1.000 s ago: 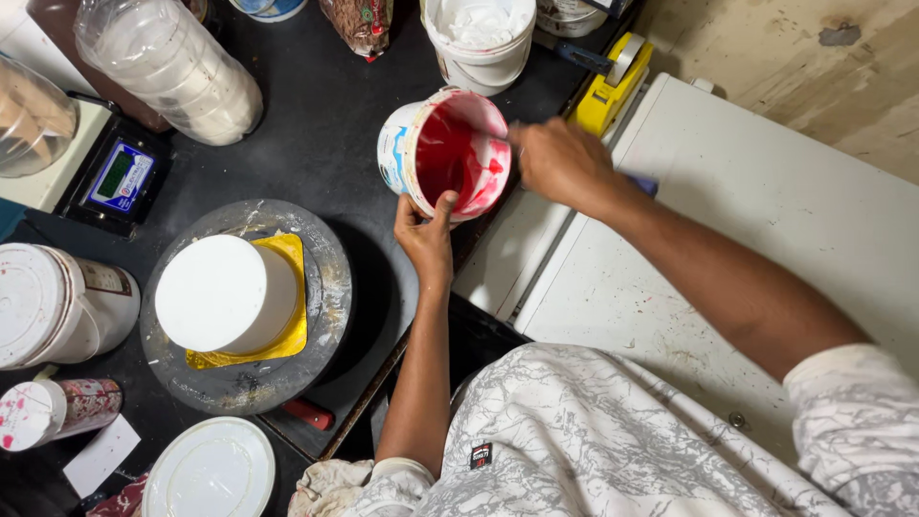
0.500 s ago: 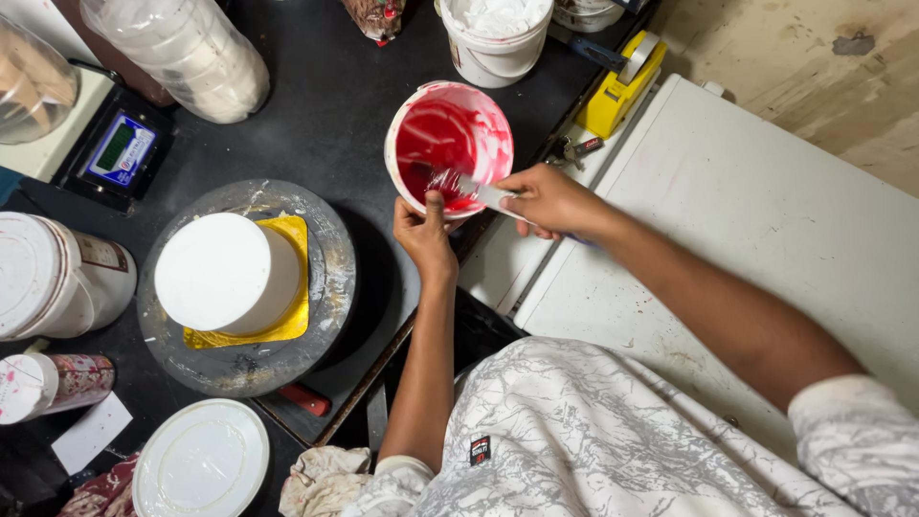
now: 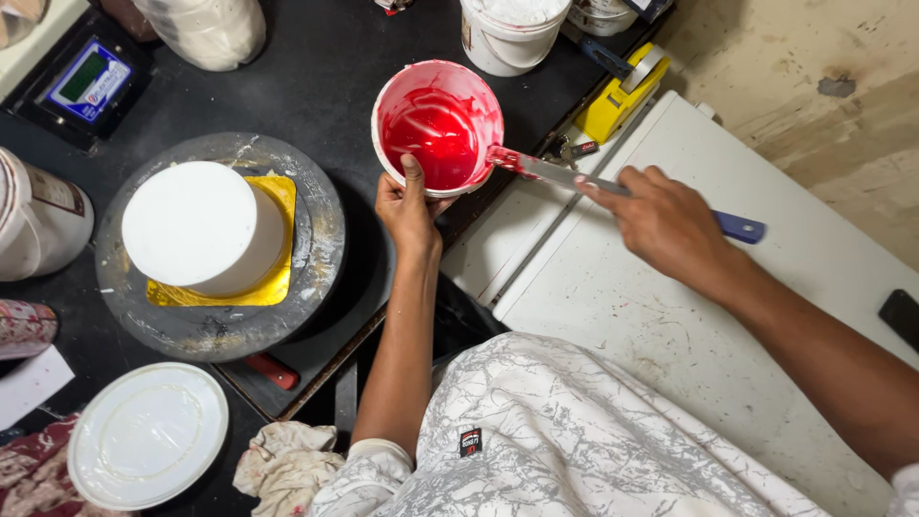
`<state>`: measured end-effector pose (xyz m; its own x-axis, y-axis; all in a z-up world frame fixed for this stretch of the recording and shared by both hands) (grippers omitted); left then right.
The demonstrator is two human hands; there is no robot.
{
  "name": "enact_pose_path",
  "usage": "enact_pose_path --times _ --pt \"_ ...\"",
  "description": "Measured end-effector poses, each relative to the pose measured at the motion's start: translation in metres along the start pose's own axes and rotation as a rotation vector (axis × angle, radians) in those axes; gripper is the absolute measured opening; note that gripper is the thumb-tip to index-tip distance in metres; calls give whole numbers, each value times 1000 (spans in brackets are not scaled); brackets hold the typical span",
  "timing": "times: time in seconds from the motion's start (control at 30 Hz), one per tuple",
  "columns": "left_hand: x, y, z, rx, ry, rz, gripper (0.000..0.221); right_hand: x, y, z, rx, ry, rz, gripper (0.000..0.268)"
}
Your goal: The person mixes red glaze in a container using a knife, adds syrup and other liquids from bottles, and pours the mixture onto a small round cake.
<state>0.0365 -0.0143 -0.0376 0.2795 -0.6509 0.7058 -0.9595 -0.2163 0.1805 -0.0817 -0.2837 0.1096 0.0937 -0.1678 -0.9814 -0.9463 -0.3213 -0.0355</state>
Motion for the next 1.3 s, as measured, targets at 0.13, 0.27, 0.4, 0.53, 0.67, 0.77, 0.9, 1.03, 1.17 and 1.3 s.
enact_pose_path --times 0.13,0.27,0.4,0.53,0.67,0.77,0.9,1.03,1.17,1.3 --pt "-5 3 -9 -2 -13 10 45 -25 -3 -11 94 -62 10 45" --pt "-16 11 -3 18 78 134 46 -6 -32 2 339 -912 163 44" --pt "-22 28 -18 36 141 231 48 5 -13 18 405 -1276 292 45" --pt "-20 63 -47 22 188 210 52 -10 43 -7 494 -1130 337 41" --pt "-13 94 -57 -128 206 173 57 -38 87 -36 582 -938 254 38" --pt "-15 111 -54 -218 264 183 60 -57 100 -48 501 -746 254 39" --pt "-20 122 -49 -255 229 209 65 -77 99 -48 408 -715 237 42" --pt "-23 128 -54 -223 131 234 61 -97 74 -19 408 -551 202 38" --pt "-25 127 -61 -104 -50 276 49 -118 30 31 169 -277 116 33" --pt "-20 125 -70 -30 -299 304 49 -99 -9 71 -116 43 92 51"
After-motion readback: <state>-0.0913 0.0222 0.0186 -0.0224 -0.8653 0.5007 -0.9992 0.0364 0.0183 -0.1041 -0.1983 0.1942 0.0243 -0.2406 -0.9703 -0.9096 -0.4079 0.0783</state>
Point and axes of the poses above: each hand's wrist, its own y-axis away from the middle knuckle, its own x-axis out of the palm, z = x × y, the point moved 3 cm from there along -y, towards the middle knuckle, and after that the axes turned 12 degrees about y, right-handed, at the moved point
